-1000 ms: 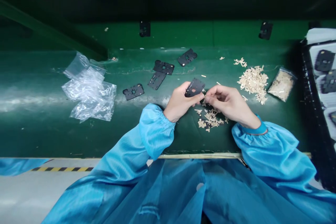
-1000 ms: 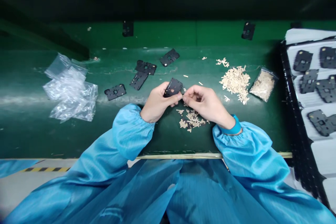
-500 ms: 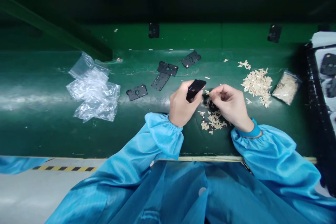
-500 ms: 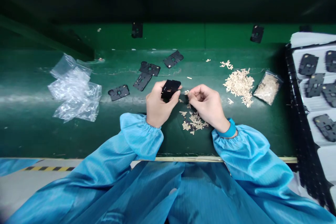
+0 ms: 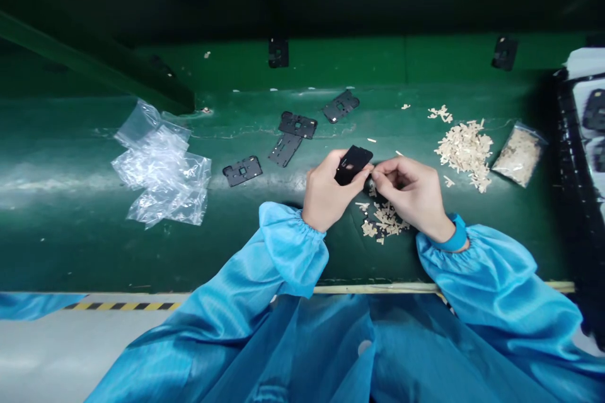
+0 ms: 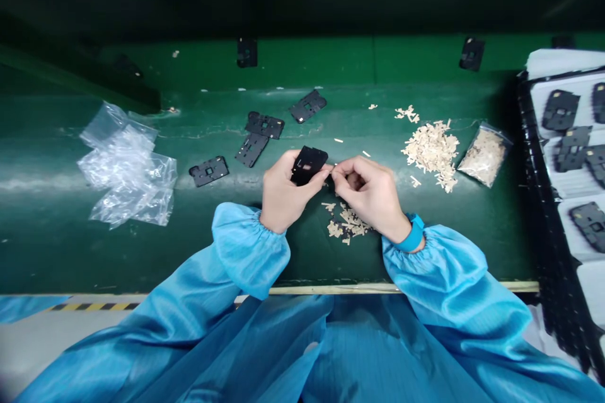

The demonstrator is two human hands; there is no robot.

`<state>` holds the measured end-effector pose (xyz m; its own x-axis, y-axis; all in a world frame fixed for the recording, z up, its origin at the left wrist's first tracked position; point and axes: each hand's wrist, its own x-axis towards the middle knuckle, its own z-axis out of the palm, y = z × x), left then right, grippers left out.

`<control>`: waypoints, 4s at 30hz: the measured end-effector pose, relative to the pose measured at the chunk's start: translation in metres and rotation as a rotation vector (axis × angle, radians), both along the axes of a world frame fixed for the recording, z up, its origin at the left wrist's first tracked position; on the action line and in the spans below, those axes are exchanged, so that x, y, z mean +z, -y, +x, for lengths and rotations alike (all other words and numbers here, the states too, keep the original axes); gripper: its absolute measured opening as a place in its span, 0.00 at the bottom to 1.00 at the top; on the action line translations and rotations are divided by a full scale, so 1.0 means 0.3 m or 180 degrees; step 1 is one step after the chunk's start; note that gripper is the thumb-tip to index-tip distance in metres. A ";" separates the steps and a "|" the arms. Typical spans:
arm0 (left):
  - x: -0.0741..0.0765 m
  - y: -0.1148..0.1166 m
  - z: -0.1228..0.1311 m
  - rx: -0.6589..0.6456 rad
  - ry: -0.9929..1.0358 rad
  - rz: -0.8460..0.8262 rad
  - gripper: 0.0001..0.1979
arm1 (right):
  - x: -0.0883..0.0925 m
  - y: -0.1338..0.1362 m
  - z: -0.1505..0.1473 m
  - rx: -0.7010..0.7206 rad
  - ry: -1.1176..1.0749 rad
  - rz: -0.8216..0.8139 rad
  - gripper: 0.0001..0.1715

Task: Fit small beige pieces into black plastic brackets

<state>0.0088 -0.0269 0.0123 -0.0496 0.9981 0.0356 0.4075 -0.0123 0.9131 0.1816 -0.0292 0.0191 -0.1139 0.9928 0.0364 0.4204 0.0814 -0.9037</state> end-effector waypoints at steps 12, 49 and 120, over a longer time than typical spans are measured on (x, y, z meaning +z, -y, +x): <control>-0.011 -0.021 -0.019 -0.0208 0.0226 -0.0169 0.13 | 0.011 -0.022 0.010 0.0154 -0.0273 -0.0335 0.04; 0.011 -0.052 -0.036 -0.0320 0.0899 -0.0763 0.13 | 0.007 -0.006 0.019 0.0309 0.0829 0.1023 0.03; -0.004 -0.017 -0.032 -0.0016 0.1009 0.0031 0.07 | -0.006 -0.010 -0.035 -0.0176 0.0737 0.1250 0.11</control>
<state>-0.0007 -0.0219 0.0110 -0.0547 0.9981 0.0286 0.1026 -0.0228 0.9945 0.1711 -0.0261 0.0175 -0.1107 0.9138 0.3908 0.6211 0.3706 -0.6906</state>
